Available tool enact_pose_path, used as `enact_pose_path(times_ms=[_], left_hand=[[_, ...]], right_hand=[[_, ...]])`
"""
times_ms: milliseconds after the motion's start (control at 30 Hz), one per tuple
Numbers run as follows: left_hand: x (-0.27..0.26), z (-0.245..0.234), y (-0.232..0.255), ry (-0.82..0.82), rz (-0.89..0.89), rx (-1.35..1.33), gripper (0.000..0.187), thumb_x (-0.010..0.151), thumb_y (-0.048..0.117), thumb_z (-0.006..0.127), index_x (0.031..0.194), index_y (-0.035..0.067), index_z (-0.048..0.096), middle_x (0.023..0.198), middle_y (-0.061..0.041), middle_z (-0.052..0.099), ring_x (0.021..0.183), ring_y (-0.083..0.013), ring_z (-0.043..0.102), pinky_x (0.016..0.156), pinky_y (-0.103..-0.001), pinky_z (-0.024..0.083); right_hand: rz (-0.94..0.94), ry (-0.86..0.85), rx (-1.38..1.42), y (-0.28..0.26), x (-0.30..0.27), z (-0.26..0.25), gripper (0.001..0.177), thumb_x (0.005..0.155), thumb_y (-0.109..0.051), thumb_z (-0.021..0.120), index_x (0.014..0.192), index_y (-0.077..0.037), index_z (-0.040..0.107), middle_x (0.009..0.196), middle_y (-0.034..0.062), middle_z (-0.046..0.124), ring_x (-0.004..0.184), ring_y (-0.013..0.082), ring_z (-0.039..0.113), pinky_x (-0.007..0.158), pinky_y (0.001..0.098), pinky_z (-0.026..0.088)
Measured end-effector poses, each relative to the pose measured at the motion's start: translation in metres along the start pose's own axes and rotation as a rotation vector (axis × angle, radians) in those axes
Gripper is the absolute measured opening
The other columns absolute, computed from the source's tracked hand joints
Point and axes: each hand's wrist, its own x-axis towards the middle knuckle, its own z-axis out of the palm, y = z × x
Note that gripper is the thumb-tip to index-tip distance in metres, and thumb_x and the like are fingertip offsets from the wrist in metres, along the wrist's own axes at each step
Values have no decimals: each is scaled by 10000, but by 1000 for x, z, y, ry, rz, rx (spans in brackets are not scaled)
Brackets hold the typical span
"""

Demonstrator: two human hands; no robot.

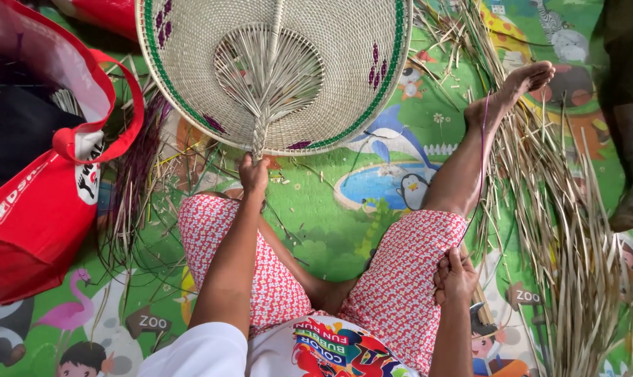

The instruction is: Finishing the edges and decorative elements of a hand-woven fiber fan by threading and securing natural fibers.

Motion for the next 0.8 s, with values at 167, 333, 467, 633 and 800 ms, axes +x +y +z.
enact_pose_path(times_ms=[167,333,467,633,800], left_hand=[[-7,0,7,-26,58,-79,523,809,398,718,1258,139,648,1285,-204,645,1280,-414,583,1086,-513,454],[-13,-5,12,-31,102,-119,497,789,369,726,1210,112,659,1240,-224,667,1256,-424,597,1059,-509,467],[-9,-3,9,-35,110,-133,499,798,368,723,1216,105,656,1237,-234,670,1258,-423,597,1057,-502,467],[-6,2,7,-54,52,-99,556,808,401,713,1297,148,643,1313,-200,653,1299,-397,579,1089,-489,454],[-19,-12,32,-71,-30,-115,381,865,272,644,1226,159,599,1193,-96,568,979,-227,522,798,-349,431]], right_hand=[[6,-4,-4,1,2,-2,206,1091,-280,637,968,-116,615,615,55,521,301,67,269,265,210,223],[-1,-2,-4,-1,0,1,211,1088,-280,642,959,-114,618,615,52,523,301,68,272,261,212,226],[3,-2,-5,2,3,-2,208,1087,-277,643,963,-112,619,616,51,523,304,67,276,261,213,230],[15,-6,0,1,2,-1,201,1087,-274,642,964,-117,615,614,52,523,305,68,270,264,213,227],[57,32,-35,-11,-7,1,208,1068,-283,660,939,-132,598,626,12,534,349,53,326,285,213,262]])
